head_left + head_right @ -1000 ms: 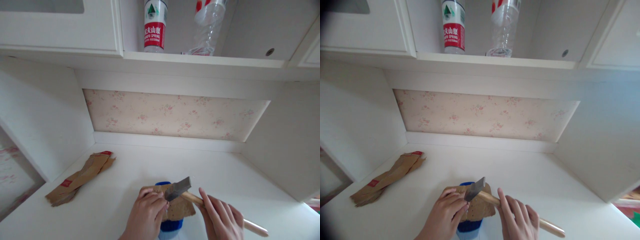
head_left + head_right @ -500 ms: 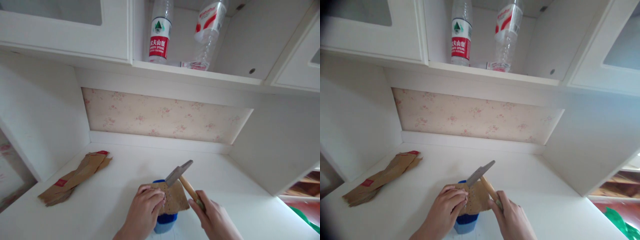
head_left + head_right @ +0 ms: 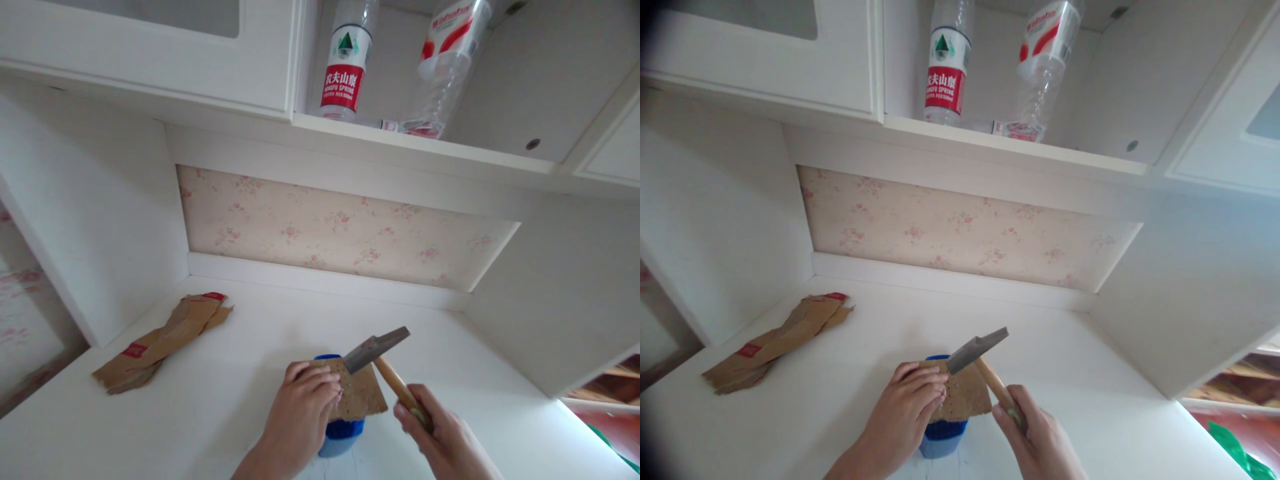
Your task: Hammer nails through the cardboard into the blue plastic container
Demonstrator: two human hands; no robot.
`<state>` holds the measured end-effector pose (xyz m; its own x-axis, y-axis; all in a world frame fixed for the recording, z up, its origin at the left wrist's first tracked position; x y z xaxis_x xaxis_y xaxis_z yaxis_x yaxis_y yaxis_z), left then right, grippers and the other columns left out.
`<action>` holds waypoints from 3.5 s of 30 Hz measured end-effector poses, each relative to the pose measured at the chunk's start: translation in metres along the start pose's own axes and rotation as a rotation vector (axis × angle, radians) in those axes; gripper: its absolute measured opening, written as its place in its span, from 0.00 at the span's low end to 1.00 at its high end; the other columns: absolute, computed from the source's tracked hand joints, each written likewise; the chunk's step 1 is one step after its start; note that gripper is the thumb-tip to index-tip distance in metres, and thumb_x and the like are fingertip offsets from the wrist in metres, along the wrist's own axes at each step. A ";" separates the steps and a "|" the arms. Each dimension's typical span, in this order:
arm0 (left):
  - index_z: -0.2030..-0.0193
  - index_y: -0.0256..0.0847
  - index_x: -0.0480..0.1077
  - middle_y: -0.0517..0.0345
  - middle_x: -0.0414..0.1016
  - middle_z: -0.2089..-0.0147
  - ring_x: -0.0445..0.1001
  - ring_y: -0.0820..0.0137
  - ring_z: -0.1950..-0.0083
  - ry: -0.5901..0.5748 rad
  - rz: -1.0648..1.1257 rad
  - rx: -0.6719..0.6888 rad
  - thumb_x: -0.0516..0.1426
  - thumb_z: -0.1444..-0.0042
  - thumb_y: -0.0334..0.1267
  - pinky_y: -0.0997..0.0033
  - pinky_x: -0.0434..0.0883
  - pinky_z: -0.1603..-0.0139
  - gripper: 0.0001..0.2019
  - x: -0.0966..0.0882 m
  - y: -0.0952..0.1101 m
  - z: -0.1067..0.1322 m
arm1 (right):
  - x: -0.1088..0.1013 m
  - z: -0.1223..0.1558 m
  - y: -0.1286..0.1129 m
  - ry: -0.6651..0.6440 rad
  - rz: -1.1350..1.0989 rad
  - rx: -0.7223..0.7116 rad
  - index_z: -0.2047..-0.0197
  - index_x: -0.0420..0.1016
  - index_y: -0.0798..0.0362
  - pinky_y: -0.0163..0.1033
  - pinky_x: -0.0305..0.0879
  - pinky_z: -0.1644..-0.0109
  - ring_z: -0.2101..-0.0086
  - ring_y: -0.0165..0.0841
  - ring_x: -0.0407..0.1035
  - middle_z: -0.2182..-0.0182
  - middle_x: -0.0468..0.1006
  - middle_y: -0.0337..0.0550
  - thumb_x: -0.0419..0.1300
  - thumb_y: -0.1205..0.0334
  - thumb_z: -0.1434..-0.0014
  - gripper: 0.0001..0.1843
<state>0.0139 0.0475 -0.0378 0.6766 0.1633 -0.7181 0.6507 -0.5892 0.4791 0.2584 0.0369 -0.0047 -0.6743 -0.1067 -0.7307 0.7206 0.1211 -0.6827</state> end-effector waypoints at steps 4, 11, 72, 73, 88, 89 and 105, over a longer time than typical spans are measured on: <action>0.55 0.47 0.77 0.61 0.82 0.48 0.78 0.62 0.45 -0.012 0.011 -0.028 0.58 0.36 0.27 0.52 0.65 0.40 0.11 -0.004 0.004 0.000 | 0.016 -0.001 0.003 0.032 -0.069 -0.012 0.62 0.64 0.44 0.38 0.59 0.65 0.73 0.34 0.66 0.74 0.71 0.32 0.50 0.40 0.36 0.17; 0.55 0.46 0.77 0.60 0.82 0.49 0.77 0.61 0.45 0.002 0.018 -0.017 0.57 0.38 0.24 0.51 0.65 0.39 0.13 -0.004 0.005 0.000 | 0.030 -0.012 0.013 -0.061 -0.154 0.037 0.58 0.66 0.46 0.39 0.62 0.55 0.60 0.39 0.72 0.64 0.80 0.41 0.47 0.36 0.37 0.23; 0.60 0.48 0.79 0.61 0.84 0.52 0.78 0.59 0.43 -0.016 0.055 -0.080 0.55 0.41 0.23 0.45 0.65 0.35 0.16 0.000 -0.002 -0.004 | 0.028 -0.011 0.012 -0.022 -0.298 0.052 0.52 0.73 0.47 0.44 0.60 0.53 0.60 0.37 0.68 0.62 0.79 0.37 0.50 0.35 0.38 0.26; 0.60 0.48 0.79 0.62 0.84 0.52 0.78 0.59 0.43 -0.013 0.057 -0.085 0.56 0.41 0.23 0.45 0.65 0.36 0.15 0.001 -0.002 -0.003 | 0.028 -0.011 0.011 -0.018 -0.293 0.047 0.52 0.73 0.47 0.44 0.61 0.52 0.59 0.38 0.69 0.61 0.80 0.38 0.50 0.35 0.38 0.27; 0.62 0.47 0.78 0.63 0.83 0.51 0.78 0.62 0.44 0.022 0.061 -0.066 0.57 0.37 0.27 0.50 0.64 0.37 0.11 0.003 -0.004 -0.001 | -0.018 0.007 -0.021 0.034 0.129 -0.051 0.61 0.65 0.42 0.39 0.59 0.67 0.73 0.34 0.66 0.73 0.73 0.34 0.47 0.36 0.36 0.20; 0.62 0.47 0.78 0.63 0.84 0.52 0.77 0.62 0.44 0.012 0.056 -0.063 0.57 0.37 0.27 0.50 0.64 0.37 0.11 0.002 -0.003 -0.001 | -0.022 0.007 -0.026 0.007 0.168 -0.069 0.59 0.66 0.42 0.40 0.60 0.65 0.72 0.35 0.69 0.69 0.76 0.36 0.46 0.36 0.35 0.20; 0.62 0.49 0.78 0.64 0.83 0.52 0.76 0.62 0.44 -0.019 0.061 -0.096 0.58 0.37 0.27 0.52 0.60 0.36 0.12 0.004 -0.004 0.001 | -0.028 0.005 -0.040 -0.133 0.502 -0.080 0.63 0.62 0.41 0.42 0.59 0.67 0.68 0.41 0.77 0.66 0.81 0.35 0.41 0.45 0.30 0.16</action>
<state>0.0133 0.0499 -0.0428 0.7100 0.1135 -0.6950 0.6389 -0.5189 0.5680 0.2494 0.0302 0.0434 -0.2194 -0.1395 -0.9656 0.9316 0.2641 -0.2499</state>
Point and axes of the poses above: each hand's wrist, its own z-axis away from the middle knuckle, its own x-axis out of the palm, y = z × x, the point moved 1 cm from there along -z, towards the middle knuckle
